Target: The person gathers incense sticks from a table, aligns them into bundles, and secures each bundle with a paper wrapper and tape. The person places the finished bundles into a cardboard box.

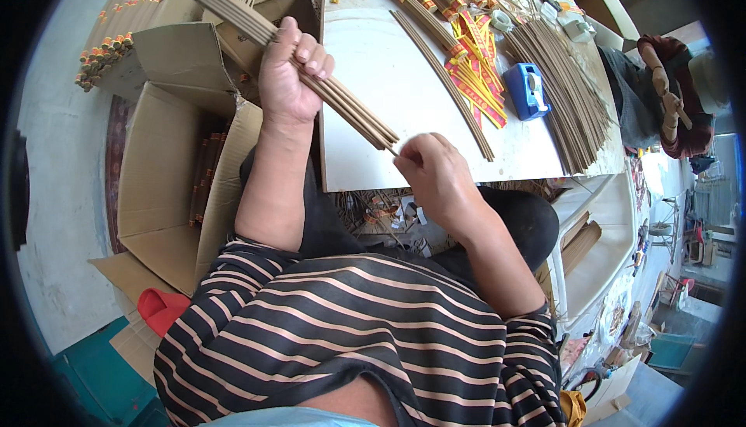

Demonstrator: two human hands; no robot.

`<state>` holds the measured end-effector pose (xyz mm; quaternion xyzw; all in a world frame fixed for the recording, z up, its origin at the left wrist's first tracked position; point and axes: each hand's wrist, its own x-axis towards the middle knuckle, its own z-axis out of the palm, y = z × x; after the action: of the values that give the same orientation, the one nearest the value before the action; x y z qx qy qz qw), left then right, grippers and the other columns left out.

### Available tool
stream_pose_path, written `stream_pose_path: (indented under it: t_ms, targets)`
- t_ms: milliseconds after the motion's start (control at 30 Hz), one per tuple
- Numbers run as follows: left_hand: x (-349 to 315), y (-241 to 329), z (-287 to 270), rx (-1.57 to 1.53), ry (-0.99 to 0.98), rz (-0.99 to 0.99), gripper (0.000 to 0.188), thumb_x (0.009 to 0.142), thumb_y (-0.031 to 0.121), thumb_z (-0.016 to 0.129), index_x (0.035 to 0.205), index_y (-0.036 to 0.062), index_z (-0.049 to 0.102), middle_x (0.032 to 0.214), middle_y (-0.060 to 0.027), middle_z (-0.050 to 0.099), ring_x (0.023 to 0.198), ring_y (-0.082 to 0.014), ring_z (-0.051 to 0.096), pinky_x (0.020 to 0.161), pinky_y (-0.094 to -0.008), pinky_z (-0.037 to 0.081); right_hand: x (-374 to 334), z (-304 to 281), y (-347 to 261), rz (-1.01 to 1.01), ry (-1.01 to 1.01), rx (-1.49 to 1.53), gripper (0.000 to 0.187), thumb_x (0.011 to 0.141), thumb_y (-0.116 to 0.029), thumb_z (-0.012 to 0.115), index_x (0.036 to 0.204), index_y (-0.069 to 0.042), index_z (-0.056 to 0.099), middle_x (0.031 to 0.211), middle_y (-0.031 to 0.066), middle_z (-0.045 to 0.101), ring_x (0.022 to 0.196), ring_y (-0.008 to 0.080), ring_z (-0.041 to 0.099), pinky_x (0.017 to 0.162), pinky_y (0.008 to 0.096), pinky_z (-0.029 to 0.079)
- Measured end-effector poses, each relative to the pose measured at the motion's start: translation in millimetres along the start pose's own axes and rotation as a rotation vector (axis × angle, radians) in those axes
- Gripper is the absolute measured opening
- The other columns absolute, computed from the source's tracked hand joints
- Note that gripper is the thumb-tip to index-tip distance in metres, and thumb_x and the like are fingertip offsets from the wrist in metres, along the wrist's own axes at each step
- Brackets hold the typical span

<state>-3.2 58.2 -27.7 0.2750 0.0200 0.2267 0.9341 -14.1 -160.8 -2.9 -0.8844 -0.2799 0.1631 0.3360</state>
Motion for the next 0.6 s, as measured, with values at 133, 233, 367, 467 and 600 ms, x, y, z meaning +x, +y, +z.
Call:
stream_pose_path:
  t_ms: [133, 233, 367, 467, 600]
  targets:
    - [6, 21, -11, -0.093, 0.057, 0.08, 0.03, 0.089, 0.027, 0.056, 0.065, 0.0128, 0.047, 0.051, 0.0023, 0.041, 0.044, -0.0095, 0.039, 0.043, -0.0246, 0.034, -36, -21, 38, -0.063, 0.02, -0.169, 0.009, 0.077, -0.004, 0.062, 0.081, 0.001, 0.055, 0.08, 0.0148, 0.055, 0.073, 0.029, 0.055, 0.065, 0.0345, 0.045]
    - [10, 37, -23, -0.096, 0.082, 0.125, 0.035, 0.086, 0.029, 0.06, 0.06, 0.0148, 0.042, 0.052, 0.0031, 0.043, 0.045, -0.0107, 0.04, 0.045, -0.026, 0.035, -69, -40, 75, -0.034, 0.069, -0.241, 0.008, 0.076, -0.002, 0.061, 0.079, 0.0, 0.053, 0.078, 0.0139, 0.053, 0.072, 0.0289, 0.054, 0.066, 0.0347, 0.044]
    - [13, 46, -26, -0.114, 0.125, 0.169, 0.036, 0.086, 0.03, 0.06, 0.059, 0.0151, 0.042, 0.052, 0.0032, 0.042, 0.045, -0.0106, 0.039, 0.045, -0.0261, 0.035, -122, -70, 124, 0.15, 0.213, -0.364, 0.01, 0.076, -0.003, 0.061, 0.081, -0.002, 0.052, 0.078, 0.0133, 0.053, 0.073, 0.0296, 0.053, 0.066, 0.0366, 0.044]
    - [12, 39, -20, -0.094, 0.106, 0.144, 0.037, 0.087, 0.031, 0.06, 0.059, 0.015, 0.042, 0.052, 0.0033, 0.042, 0.045, -0.0106, 0.04, 0.045, -0.0263, 0.035, -127, -70, 134, 0.145, 0.258, -0.341, 0.009, 0.078, -0.004, 0.06, 0.082, -0.002, 0.053, 0.08, 0.0132, 0.053, 0.073, 0.0288, 0.053, 0.067, 0.0364, 0.044]
    - [9, 20, -17, -0.086, 0.028, 0.052, 0.036, 0.086, 0.031, 0.061, 0.059, 0.0145, 0.043, 0.052, 0.0032, 0.043, 0.045, -0.011, 0.042, 0.045, -0.0267, 0.037, -88, -53, 119, 0.12, 0.262, -0.268, 0.01, 0.08, -0.007, 0.06, 0.084, -0.001, 0.054, 0.08, 0.0161, 0.056, 0.076, 0.033, 0.055, 0.068, 0.0387, 0.044]
